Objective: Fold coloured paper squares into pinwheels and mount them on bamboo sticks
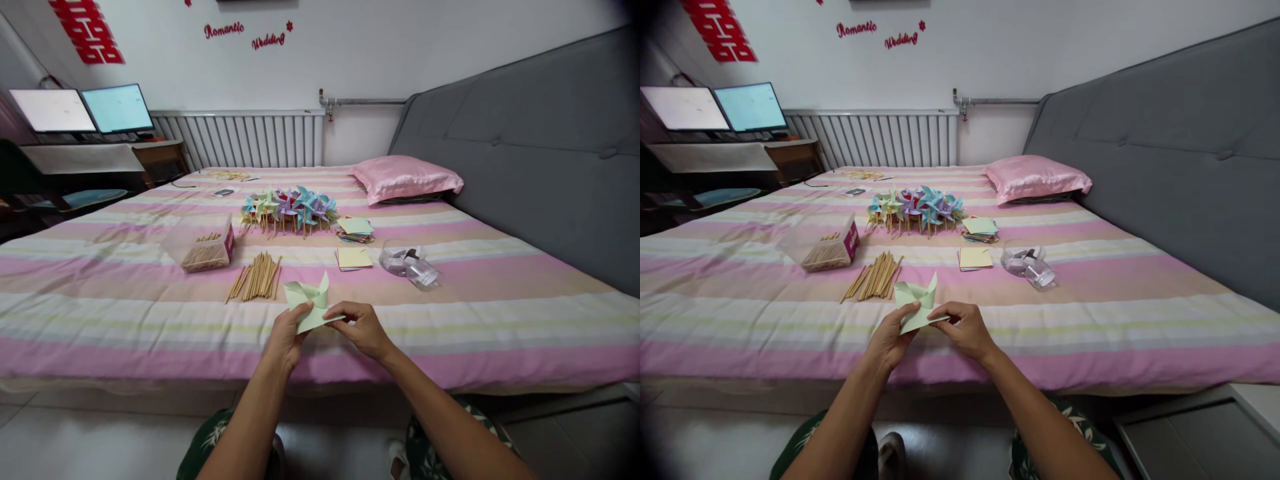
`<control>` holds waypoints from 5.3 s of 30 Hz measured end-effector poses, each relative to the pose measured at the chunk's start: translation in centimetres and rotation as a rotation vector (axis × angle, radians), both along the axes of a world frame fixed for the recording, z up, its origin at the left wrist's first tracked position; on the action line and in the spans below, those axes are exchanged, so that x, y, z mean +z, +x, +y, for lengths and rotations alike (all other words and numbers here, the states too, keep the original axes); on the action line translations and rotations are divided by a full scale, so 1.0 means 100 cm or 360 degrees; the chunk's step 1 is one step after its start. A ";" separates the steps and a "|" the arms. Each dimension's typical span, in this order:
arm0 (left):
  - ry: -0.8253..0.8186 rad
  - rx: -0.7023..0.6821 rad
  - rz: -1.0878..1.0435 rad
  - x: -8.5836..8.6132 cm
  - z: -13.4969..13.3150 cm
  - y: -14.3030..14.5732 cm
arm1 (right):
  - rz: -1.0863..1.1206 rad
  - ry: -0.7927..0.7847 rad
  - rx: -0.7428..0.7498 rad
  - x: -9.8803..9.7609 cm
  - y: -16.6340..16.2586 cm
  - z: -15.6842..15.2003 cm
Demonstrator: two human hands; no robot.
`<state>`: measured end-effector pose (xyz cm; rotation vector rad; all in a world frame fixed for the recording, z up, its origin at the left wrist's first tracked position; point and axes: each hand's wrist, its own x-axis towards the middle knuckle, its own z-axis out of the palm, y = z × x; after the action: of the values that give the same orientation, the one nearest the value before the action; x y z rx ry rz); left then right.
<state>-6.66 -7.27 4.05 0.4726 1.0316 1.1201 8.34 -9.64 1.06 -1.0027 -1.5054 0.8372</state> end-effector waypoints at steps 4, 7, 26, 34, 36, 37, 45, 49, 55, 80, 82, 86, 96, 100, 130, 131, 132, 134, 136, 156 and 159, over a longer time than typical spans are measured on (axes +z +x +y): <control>0.0000 -0.0026 0.0015 0.000 -0.001 -0.002 | 0.0029 -0.0067 -0.0006 0.002 0.001 0.000; 0.0011 -0.0040 0.0009 0.002 -0.001 -0.001 | 0.0103 -0.0107 -0.0008 0.002 0.002 0.000; 0.0110 -0.0018 -0.0022 -0.003 0.001 0.000 | 0.0223 -0.0241 0.0151 -0.005 -0.003 -0.002; 0.0120 -0.0041 -0.0032 0.001 -0.002 0.000 | 0.0167 -0.0212 0.0064 0.001 -0.007 -0.004; 0.0136 -0.0052 -0.0028 0.001 -0.003 0.000 | 0.0208 -0.0247 0.0012 0.002 -0.008 -0.005; 0.0147 -0.0055 -0.0022 0.001 -0.003 0.001 | 0.0225 -0.0265 -0.0012 0.002 -0.009 -0.005; 0.0245 -0.0014 0.0047 0.003 -0.007 0.005 | 0.0342 -0.0261 -0.0192 -0.001 -0.014 -0.001; 0.0270 0.0023 0.0091 0.002 -0.007 0.007 | 0.0311 -0.0204 -0.0279 0.002 -0.015 -0.001; 0.0312 0.0073 0.0173 -0.003 -0.005 0.008 | 0.0205 -0.0179 -0.0401 0.000 -0.015 -0.001; 0.0568 0.0043 0.0449 -0.010 -0.004 0.008 | 0.0082 -0.0140 -0.0432 0.000 -0.009 0.005; 0.0567 0.0052 0.0462 -0.009 -0.004 0.008 | 0.0073 -0.0145 -0.0406 0.000 -0.008 0.005; 0.0546 0.0050 0.0493 -0.010 -0.004 0.008 | 0.0069 -0.0169 -0.0372 -0.001 -0.006 0.006; 0.0515 0.0023 0.0510 -0.008 -0.005 0.007 | 0.0037 -0.0184 -0.0308 -0.001 -0.003 0.006; 0.0515 0.0011 0.0495 -0.008 -0.006 0.008 | 0.0036 -0.0201 -0.0314 -0.001 -0.003 0.005; 0.0313 0.0089 0.0356 -0.007 -0.006 0.011 | 0.0811 -0.0510 -0.0286 0.002 -0.015 0.004; 0.0310 0.0107 0.0333 -0.007 -0.006 0.011 | 0.0896 -0.0573 -0.0251 0.002 -0.016 0.003; 0.0313 0.0122 0.0303 -0.007 -0.005 0.011 | 0.0969 -0.0633 -0.0206 0.002 -0.018 0.002; 0.0323 0.0125 0.0226 -0.008 -0.005 0.012 | 0.1061 -0.0729 -0.0096 0.001 -0.022 0.000; 0.0299 0.0110 0.0148 -0.008 -0.006 0.014 | 0.1099 -0.0777 -0.0008 -0.002 -0.026 -0.002; 0.0379 -0.0143 0.0199 -0.009 -0.014 0.016 | 0.1265 -0.0833 -0.0346 0.007 -0.020 0.003; 0.0441 -0.0150 0.0335 -0.004 -0.010 0.007 | 0.1119 -0.0884 -0.0293 0.007 -0.010 0.005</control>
<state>-6.00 -8.26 3.70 0.8673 1.0278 1.1509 7.32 -9.18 1.72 -1.0605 -0.5805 1.3366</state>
